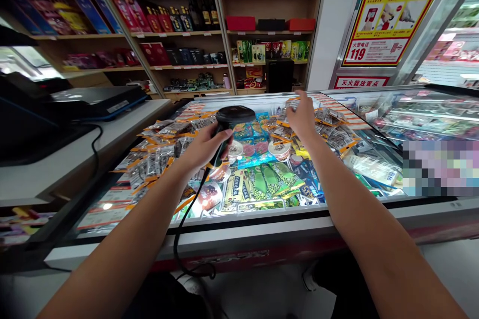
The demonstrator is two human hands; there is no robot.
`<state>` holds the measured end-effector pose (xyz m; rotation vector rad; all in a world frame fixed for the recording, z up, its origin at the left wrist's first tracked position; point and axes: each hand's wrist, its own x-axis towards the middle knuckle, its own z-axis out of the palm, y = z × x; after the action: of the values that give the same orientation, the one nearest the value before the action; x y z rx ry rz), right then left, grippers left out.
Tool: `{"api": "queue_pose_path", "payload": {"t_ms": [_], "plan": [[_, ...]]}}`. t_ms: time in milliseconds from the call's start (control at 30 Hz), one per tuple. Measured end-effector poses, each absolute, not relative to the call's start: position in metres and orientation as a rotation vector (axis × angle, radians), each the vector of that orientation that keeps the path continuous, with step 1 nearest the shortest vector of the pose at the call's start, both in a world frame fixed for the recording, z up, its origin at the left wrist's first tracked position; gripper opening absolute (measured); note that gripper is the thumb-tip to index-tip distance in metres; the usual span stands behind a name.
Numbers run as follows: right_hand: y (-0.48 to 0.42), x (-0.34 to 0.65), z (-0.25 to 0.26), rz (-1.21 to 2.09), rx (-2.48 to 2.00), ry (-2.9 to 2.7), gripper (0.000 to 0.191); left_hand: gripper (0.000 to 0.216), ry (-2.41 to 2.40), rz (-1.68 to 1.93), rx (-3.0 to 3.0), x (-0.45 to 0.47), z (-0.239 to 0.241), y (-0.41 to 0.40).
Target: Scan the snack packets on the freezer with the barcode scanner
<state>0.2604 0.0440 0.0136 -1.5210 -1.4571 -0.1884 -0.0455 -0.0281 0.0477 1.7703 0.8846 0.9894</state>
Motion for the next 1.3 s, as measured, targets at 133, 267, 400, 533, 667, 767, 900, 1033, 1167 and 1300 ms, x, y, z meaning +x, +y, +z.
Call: {"api": "queue_pose_path", "payload": {"t_ms": [133,267,400,533,667,767,900,1033,1167,1300], "plan": [[0.042,0.276,0.011,-0.343,-1.685,-1.368,0.081,0.021,0.893,1.357,1.433,-0.05,0.051,-0.018],[0.03,0.221,0.004,-0.073,-1.415,-1.645,0.058,0.023,0.894,1.558,1.234,-0.058,0.056,-0.014],[0.005,0.132,-0.016,0.478,-1.175,-2.044,0.046,0.028,0.875,1.609,1.19,-0.064,0.059,-0.015],[-0.009,0.086,-0.031,0.332,-1.294,-2.209,0.084,0.03,0.879,1.591,1.222,-0.065,0.06,-0.018],[-0.004,0.095,-0.028,0.442,-1.273,-2.299,0.088,0.03,0.896,1.56,1.242,-0.064,0.06,-0.017],[0.0,0.119,-0.021,0.512,-1.376,-2.224,0.1,0.029,0.9,1.541,1.253,-0.062,0.059,-0.016],[0.003,0.157,-0.011,0.557,-1.341,-2.204,0.088,0.024,0.901,1.467,1.33,-0.058,0.058,-0.018],[0.009,0.188,0.004,0.472,-1.298,-2.059,0.07,0.018,0.866,1.263,1.499,-0.054,0.054,-0.024],[0.012,0.203,0.016,0.312,-1.32,-1.88,0.059,0.019,0.823,1.014,1.636,-0.048,0.049,-0.03],[0.015,0.208,0.019,0.156,-1.289,-1.896,0.054,0.022,0.825,0.891,1.722,-0.044,0.044,-0.034]]}}
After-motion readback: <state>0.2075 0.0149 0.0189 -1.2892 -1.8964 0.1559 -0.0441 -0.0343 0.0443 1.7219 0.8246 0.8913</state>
